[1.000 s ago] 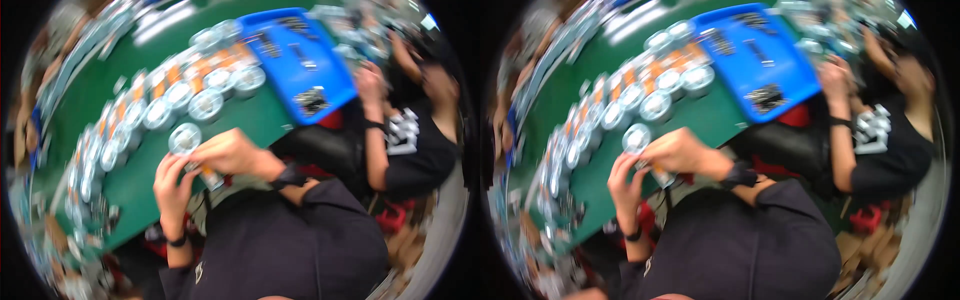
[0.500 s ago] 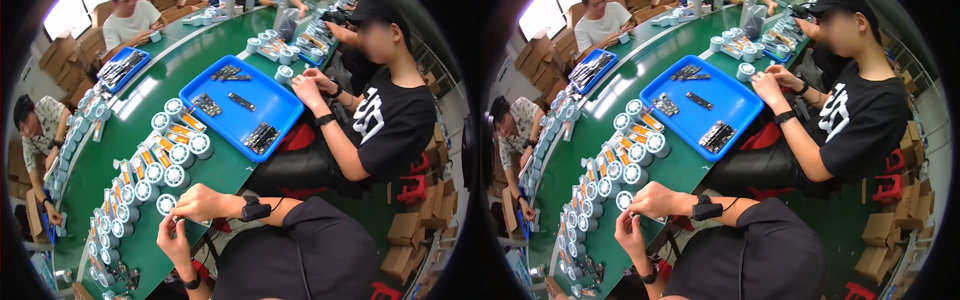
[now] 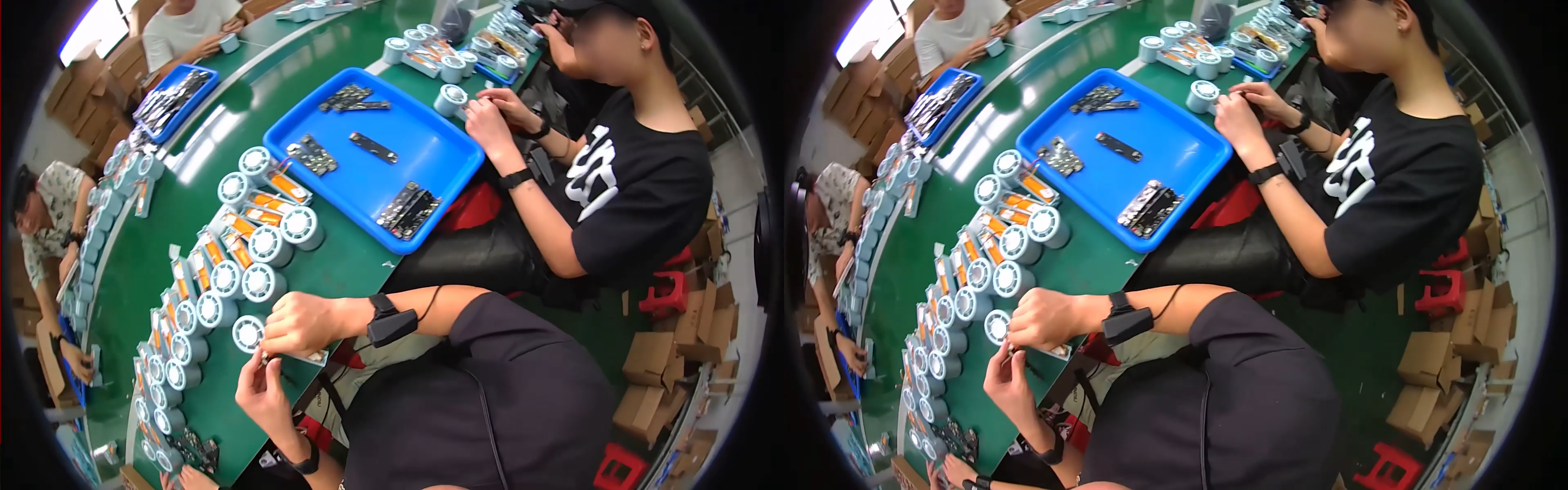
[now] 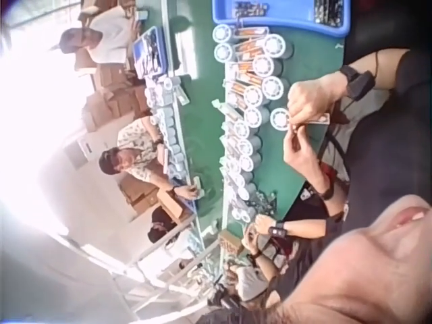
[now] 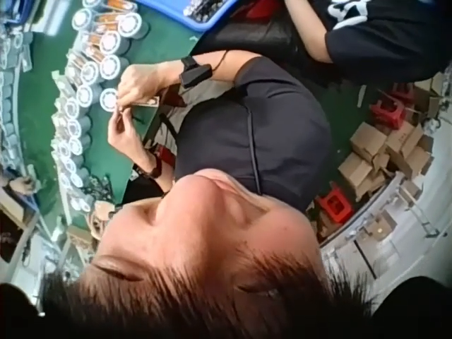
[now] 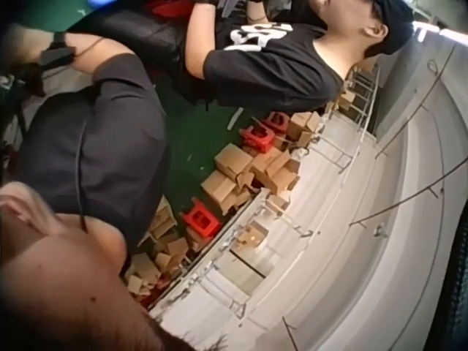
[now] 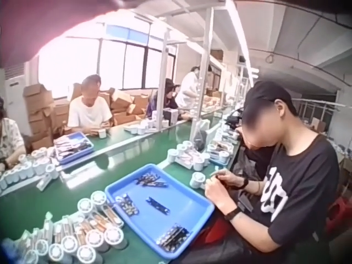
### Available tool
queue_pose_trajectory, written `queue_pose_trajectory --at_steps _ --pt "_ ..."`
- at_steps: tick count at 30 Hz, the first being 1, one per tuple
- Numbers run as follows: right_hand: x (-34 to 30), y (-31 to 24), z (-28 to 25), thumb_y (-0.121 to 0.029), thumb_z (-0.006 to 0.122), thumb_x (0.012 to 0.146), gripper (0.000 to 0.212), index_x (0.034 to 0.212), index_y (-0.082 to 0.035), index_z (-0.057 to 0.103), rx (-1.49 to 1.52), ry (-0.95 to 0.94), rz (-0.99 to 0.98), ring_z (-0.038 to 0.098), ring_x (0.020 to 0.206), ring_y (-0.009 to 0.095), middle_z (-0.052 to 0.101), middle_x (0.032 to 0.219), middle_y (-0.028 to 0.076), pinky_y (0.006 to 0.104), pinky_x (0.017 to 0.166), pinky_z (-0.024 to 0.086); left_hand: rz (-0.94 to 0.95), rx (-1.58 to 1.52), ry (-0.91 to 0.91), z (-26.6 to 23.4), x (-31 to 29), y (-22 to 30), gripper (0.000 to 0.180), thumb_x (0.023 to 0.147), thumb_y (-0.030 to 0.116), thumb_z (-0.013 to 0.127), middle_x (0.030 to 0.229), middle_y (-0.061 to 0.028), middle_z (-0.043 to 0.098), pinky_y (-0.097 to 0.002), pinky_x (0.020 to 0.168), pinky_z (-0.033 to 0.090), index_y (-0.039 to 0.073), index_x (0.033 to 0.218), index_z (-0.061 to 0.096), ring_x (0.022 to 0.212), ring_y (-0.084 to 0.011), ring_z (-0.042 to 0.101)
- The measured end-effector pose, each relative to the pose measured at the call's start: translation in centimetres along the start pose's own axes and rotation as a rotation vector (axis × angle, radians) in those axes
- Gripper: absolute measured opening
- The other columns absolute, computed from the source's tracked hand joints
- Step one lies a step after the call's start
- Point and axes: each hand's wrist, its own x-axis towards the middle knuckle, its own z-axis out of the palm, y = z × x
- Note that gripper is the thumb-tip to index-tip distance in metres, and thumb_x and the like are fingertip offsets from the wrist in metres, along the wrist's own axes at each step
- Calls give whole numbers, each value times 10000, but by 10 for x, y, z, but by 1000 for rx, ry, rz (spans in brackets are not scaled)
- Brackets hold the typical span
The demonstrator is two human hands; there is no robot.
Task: The person picks up a fan housing, turns it over, and presses a circuit board into the handle. They connect the wires to the board by hand, tuck them into the housing, and set the assembled fan back on the table.
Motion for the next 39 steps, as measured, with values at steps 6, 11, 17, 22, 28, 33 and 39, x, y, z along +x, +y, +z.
queue_pose_trajectory --at_steps 6,11,17,22,28,33,39 --pt "11 -9 8 -217 699 694 138 674 -126 597 -24 -108 78 655 686 204 591 714 0 365 552 498 -16 34 34 -6 0 0 276 925 -49 723 1045 -77 693 -230 779 542 -89 1194 675 901 -105 652" --pt "17 10 -2 -198 702 712 153 714 -117 573 34 -126 -99 613 662 189 554 711 3 330 542 498 -83 51 -2 -9 0 0 263 914 -52 728 1053 -78 696 -246 801 551 -91 1169 677 919 -118 659" --pt "10 8 -14 -141 799 690 215 855 -91 671 224 -121 45 646 629 188 684 835 33 310 525 493 -109 -81 -104 -2 2 11 291 867 -51 766 1036 -116 737 -276 807 604 -82 1148 695 897 -163 731" --pt "17 5 -12 -122 816 705 201 837 -96 667 260 -199 48 652 634 191 684 823 13 308 533 497 -137 -181 -114 -7 2 1 266 871 -50 764 1027 -97 737 -267 796 596 -80 1128 704 888 -143 721" --pt "15 7 -13 -155 807 714 219 752 -114 595 294 -181 159 642 625 227 623 717 20 354 548 499 -88 -91 -220 -7 8 -1 241 895 -43 739 998 -74 741 -244 760 568 -68 1134 717 854 -116 705" --pt "14 9 -8 -235 791 736 283 734 -111 537 219 -211 124 643 624 249 579 680 32 375 549 498 -162 -244 -173 -6 2 -27 237 907 -39 726 924 -90 746 -243 744 558 -87 1138 706 802 -126 708" --pt "14 7 -20 -251 766 754 281 741 -107 525 58 -203 53 652 640 236 570 683 18 380 551 502 -135 -304 -202 2 4 -21 228 905 15 761 914 -108 749 -243 711 543 -105 1092 709 764 -121 693"
